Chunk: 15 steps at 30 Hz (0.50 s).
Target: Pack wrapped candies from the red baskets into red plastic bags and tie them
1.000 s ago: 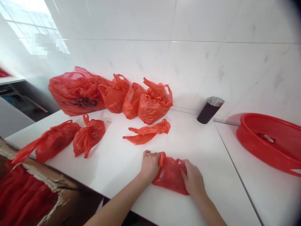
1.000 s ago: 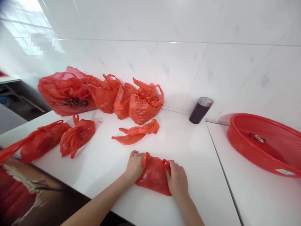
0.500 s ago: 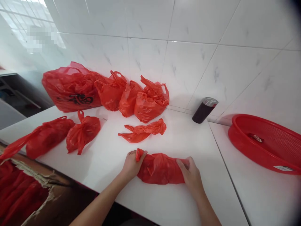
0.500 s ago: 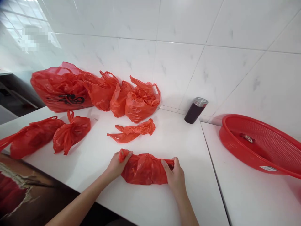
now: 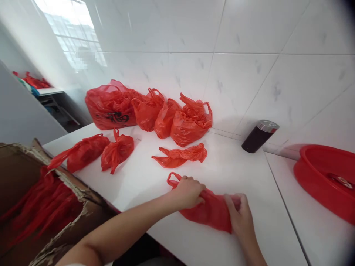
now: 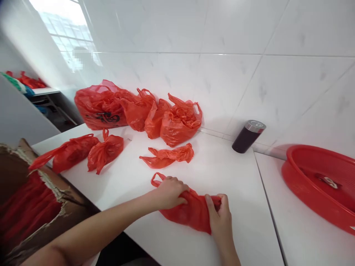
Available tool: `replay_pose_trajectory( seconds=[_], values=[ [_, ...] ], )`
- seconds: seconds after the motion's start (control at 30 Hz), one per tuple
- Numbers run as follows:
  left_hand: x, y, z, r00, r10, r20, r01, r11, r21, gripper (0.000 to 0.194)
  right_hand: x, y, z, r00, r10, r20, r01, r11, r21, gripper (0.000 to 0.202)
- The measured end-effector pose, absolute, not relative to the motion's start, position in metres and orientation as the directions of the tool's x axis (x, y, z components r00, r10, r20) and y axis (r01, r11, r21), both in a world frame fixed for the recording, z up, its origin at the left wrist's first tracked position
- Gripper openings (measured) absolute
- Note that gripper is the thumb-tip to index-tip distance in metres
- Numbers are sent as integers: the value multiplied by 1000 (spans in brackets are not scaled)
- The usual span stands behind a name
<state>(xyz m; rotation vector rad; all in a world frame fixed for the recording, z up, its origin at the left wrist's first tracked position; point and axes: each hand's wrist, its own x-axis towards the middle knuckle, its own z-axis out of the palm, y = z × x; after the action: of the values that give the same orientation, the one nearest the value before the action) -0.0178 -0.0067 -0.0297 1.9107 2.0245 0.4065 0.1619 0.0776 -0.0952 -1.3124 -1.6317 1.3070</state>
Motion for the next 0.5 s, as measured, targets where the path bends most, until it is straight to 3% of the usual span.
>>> replay_pose_trajectory(
  seconds=[0.1, 0.2, 0.27, 0.4, 0.5],
  values=[
    [-33, 5, -9, 46, 980, -192, 868, 56, 493, 24, 169, 83, -96, -242, 967, -84, 218, -30, -975, 55],
    [-71, -7, 39, 112, 976, -187, 734, 45, 678, 27, 173, 85, -97, -238, 969, -71, 160, -33, -987, 55],
    [-104, -29, 77, 52, 990, -135, 653, 68, 754, 25, 173, 85, -99, -240, 969, -67, 192, -20, -981, 56],
    [-183, -98, 138, -361, 932, -31, 450, 204, 869, 28, 171, 85, -108, -248, 967, -62, 309, 18, -951, 61],
    [-239, -161, 161, -722, 691, 13, 298, 295, 908, 41, 171, 91, -121, -238, 968, -77, 372, 18, -928, 63]
  ],
)
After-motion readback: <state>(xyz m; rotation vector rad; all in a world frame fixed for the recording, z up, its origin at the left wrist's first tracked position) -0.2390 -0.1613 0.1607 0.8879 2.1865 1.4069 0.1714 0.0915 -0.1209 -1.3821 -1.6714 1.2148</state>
